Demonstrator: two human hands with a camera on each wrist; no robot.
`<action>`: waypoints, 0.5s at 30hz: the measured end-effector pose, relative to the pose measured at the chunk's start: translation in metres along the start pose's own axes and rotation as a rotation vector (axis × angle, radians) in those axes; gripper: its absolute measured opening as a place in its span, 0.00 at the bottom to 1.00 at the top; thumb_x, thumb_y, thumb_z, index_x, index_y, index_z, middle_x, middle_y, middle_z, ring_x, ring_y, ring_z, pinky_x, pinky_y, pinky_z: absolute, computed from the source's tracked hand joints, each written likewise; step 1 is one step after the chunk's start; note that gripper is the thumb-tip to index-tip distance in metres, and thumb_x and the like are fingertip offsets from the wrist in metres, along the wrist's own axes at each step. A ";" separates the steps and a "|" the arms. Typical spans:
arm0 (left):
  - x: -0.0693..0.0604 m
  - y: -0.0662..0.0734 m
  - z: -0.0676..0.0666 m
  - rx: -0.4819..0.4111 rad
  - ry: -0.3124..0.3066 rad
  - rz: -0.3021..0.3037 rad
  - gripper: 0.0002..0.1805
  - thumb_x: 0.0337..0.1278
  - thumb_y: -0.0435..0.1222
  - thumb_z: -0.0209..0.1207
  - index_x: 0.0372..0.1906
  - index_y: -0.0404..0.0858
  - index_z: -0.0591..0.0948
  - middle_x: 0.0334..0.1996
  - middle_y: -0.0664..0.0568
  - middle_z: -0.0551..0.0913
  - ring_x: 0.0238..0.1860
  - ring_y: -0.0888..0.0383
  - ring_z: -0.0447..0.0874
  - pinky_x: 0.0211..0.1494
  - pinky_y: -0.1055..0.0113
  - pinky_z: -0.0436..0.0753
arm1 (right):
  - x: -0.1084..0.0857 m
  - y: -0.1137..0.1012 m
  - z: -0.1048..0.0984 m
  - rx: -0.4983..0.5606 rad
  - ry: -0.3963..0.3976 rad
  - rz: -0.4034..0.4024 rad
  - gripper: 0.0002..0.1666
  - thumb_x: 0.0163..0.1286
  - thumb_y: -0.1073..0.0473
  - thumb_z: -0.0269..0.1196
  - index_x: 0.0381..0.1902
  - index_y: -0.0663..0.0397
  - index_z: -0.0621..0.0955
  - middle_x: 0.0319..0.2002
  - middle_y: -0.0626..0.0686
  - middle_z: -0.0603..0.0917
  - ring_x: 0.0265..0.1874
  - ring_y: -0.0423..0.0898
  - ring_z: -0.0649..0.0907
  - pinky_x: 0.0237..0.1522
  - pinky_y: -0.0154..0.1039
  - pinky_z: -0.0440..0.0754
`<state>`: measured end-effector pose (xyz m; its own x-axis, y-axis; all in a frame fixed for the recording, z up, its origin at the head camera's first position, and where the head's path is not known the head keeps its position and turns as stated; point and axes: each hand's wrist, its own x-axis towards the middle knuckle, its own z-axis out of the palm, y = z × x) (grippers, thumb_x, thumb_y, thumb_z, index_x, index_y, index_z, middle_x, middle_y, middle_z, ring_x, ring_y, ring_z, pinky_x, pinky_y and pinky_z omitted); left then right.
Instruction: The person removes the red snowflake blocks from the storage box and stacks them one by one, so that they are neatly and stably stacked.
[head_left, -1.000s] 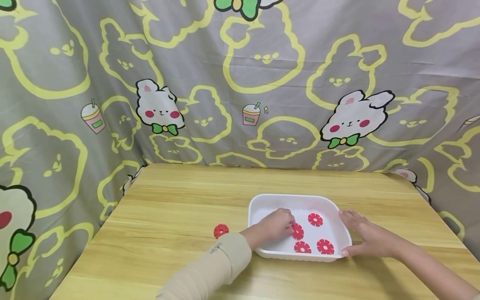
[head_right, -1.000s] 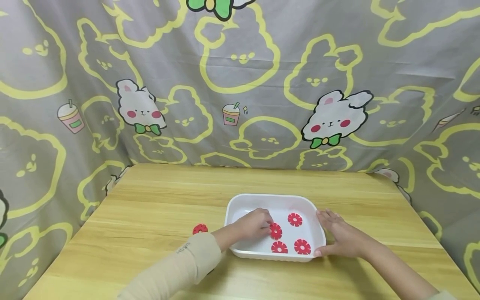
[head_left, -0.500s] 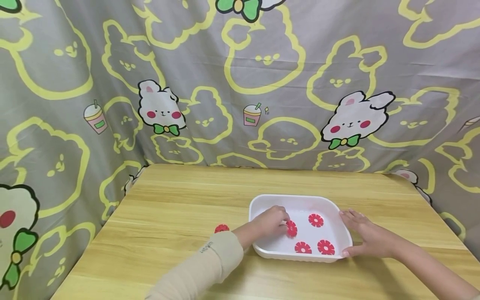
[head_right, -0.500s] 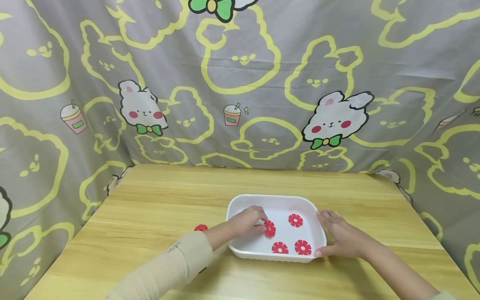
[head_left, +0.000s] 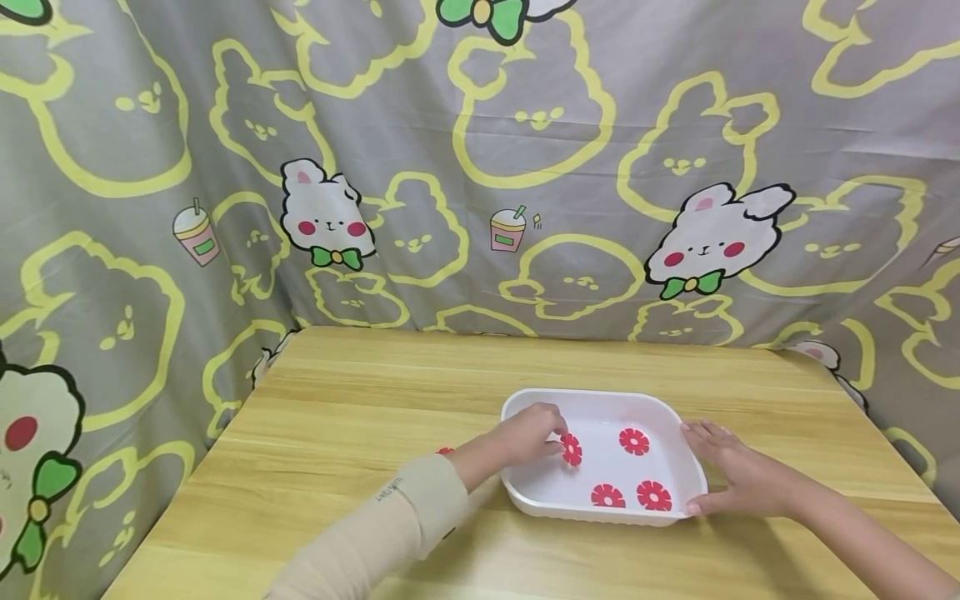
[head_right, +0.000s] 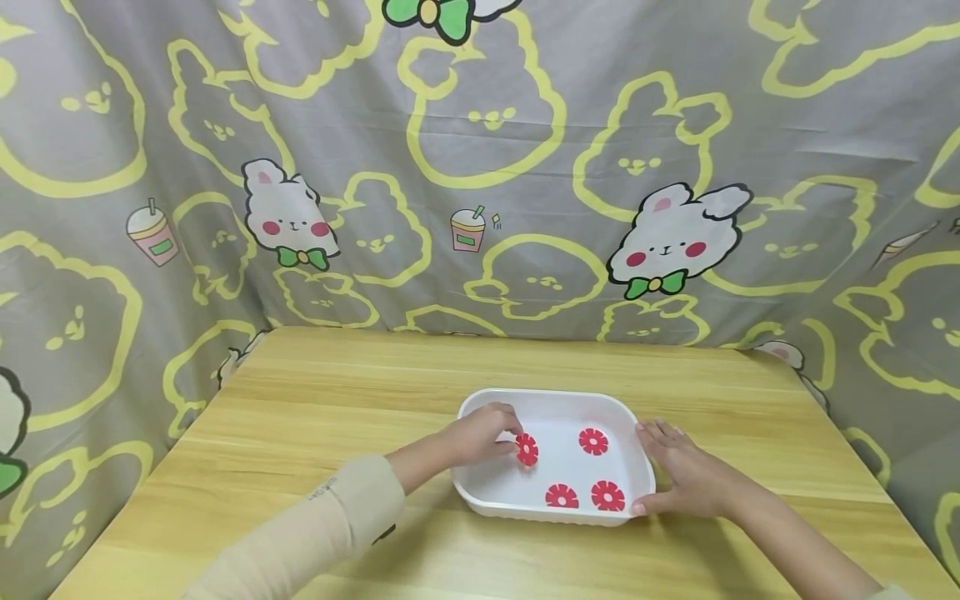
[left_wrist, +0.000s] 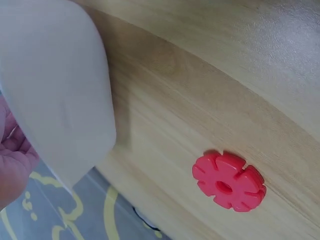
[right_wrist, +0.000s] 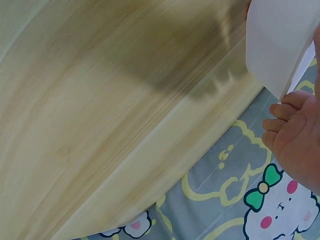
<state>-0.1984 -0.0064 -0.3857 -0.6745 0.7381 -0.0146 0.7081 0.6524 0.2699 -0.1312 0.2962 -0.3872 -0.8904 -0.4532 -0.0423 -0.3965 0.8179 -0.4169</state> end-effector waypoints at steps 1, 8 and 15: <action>-0.001 -0.001 -0.001 -0.001 0.002 -0.001 0.10 0.54 0.35 0.62 0.41 0.38 0.84 0.37 0.53 0.84 0.41 0.62 0.79 0.50 0.77 0.75 | 0.000 0.000 0.000 0.000 0.001 0.000 0.65 0.42 0.36 0.70 0.64 0.77 0.60 0.65 0.74 0.60 0.62 0.77 0.57 0.55 0.72 0.57; -0.009 -0.005 -0.011 -0.012 0.002 -0.003 0.09 0.54 0.35 0.62 0.40 0.37 0.84 0.36 0.51 0.84 0.39 0.62 0.79 0.46 0.78 0.76 | 0.000 0.001 0.000 -0.007 -0.004 0.001 0.65 0.42 0.35 0.70 0.64 0.77 0.60 0.65 0.74 0.60 0.62 0.77 0.57 0.55 0.72 0.58; -0.018 -0.010 -0.020 -0.062 0.000 0.008 0.08 0.53 0.33 0.62 0.38 0.33 0.84 0.35 0.47 0.84 0.39 0.57 0.79 0.45 0.76 0.77 | 0.000 0.001 0.000 0.003 -0.005 0.005 0.65 0.42 0.35 0.69 0.64 0.77 0.60 0.65 0.74 0.60 0.63 0.76 0.56 0.56 0.72 0.56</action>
<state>-0.1977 -0.0293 -0.3691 -0.6692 0.7430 -0.0125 0.6988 0.6349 0.3294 -0.1317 0.2966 -0.3878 -0.8910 -0.4513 -0.0490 -0.3917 0.8190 -0.4192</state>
